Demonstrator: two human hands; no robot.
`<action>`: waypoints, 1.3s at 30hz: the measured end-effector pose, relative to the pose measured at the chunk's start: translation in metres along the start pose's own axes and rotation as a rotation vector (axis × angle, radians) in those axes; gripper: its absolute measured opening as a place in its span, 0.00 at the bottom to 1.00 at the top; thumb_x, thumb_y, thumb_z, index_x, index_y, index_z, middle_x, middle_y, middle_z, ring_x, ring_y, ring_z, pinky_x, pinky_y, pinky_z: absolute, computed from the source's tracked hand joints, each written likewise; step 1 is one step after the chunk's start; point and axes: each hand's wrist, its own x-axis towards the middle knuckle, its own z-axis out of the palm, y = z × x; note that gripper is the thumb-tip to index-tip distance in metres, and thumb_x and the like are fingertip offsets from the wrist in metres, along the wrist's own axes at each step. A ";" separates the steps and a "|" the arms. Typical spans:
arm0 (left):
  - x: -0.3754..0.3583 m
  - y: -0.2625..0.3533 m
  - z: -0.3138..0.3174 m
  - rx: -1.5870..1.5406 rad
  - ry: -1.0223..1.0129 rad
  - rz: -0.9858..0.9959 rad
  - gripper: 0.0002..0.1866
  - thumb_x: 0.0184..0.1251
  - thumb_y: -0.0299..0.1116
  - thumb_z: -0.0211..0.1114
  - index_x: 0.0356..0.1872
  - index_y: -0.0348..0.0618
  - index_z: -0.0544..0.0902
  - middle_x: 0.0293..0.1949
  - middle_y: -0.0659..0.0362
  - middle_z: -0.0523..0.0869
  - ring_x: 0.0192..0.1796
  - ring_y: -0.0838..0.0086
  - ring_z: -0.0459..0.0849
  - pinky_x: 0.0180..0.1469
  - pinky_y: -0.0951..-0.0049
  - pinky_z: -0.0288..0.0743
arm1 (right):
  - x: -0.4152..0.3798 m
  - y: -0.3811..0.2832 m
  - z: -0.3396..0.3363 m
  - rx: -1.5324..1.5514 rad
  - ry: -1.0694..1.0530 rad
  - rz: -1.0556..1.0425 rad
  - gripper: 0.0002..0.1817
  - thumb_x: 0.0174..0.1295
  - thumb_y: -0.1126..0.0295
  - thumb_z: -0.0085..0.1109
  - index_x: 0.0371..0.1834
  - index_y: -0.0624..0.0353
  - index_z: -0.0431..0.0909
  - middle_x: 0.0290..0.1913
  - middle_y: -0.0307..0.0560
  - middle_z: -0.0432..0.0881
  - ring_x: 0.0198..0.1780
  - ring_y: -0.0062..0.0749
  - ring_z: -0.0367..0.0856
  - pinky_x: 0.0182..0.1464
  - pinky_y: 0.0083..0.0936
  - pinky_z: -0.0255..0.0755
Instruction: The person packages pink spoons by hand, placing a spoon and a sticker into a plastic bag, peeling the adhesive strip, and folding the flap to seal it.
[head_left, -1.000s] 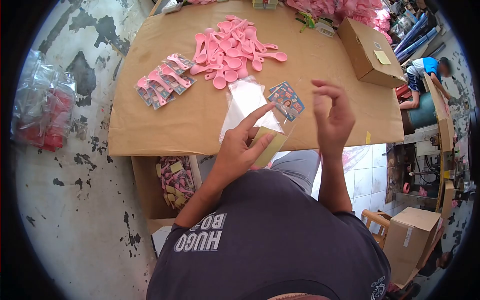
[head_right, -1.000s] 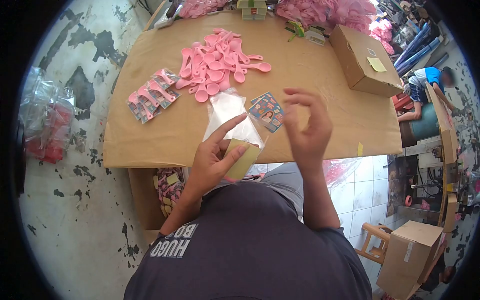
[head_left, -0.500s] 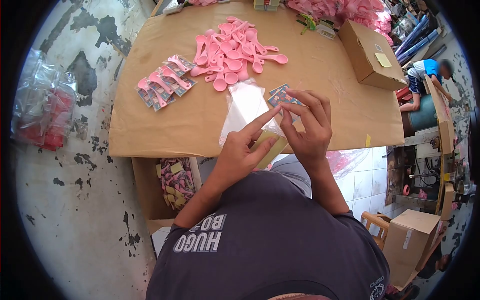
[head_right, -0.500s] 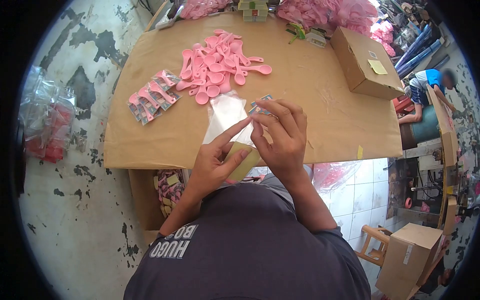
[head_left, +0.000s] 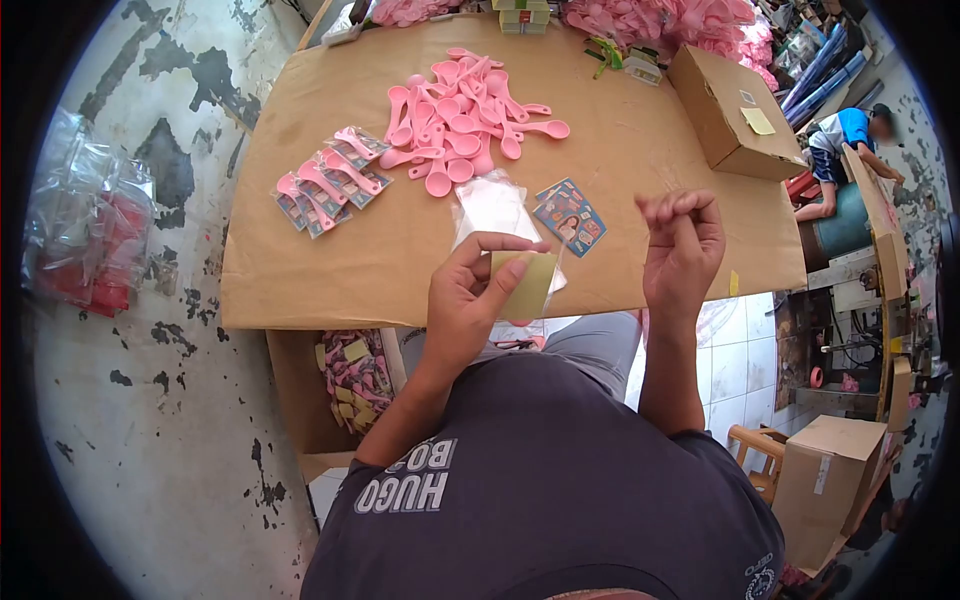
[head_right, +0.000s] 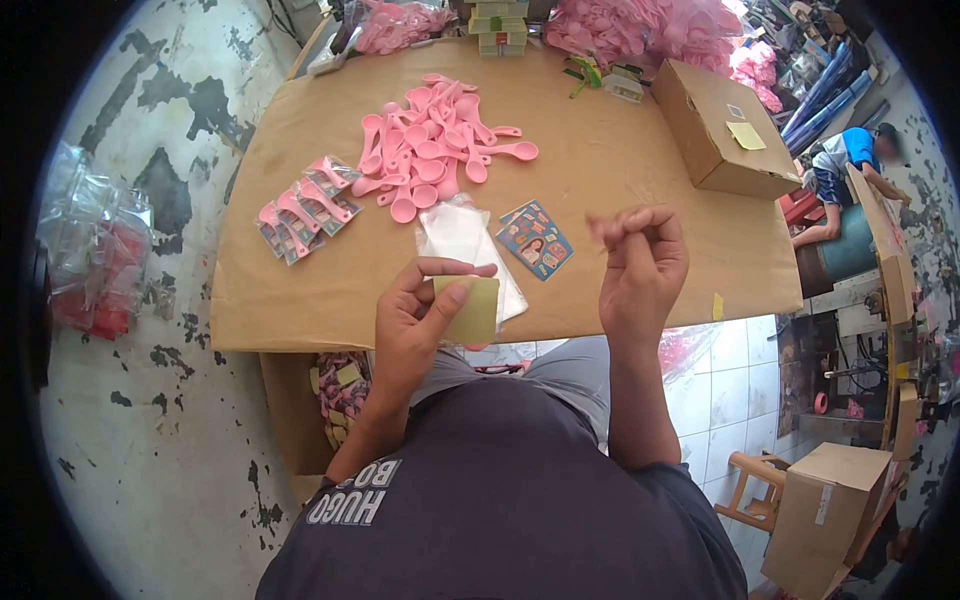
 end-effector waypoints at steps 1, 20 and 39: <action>0.003 -0.003 -0.001 -0.005 0.003 -0.002 0.12 0.80 0.28 0.62 0.57 0.31 0.78 0.56 0.43 0.88 0.48 0.72 0.91 0.42 0.73 0.90 | -0.004 0.001 -0.005 0.048 -0.079 0.035 0.03 0.71 0.82 0.51 0.41 0.63 0.75 0.39 0.51 0.83 0.34 0.23 0.78 0.40 0.22 0.73; 0.007 -0.013 -0.001 0.045 0.076 0.087 0.13 0.78 0.29 0.67 0.55 0.31 0.82 0.50 0.54 0.87 0.48 0.78 0.86 0.48 0.77 0.84 | -0.034 0.007 0.026 -0.278 -0.411 0.595 0.09 0.73 0.68 0.66 0.49 0.63 0.83 0.43 0.36 0.87 0.41 0.12 0.81 0.39 0.13 0.72; 0.005 -0.019 -0.019 -0.018 -0.025 0.197 0.06 0.75 0.21 0.64 0.49 0.35 0.82 0.40 0.55 0.90 0.46 0.79 0.87 0.47 0.77 0.79 | -0.028 -0.002 0.013 -0.271 -0.508 0.320 0.09 0.69 0.81 0.56 0.42 0.64 0.88 0.37 0.39 0.82 0.38 0.18 0.75 0.41 0.20 0.68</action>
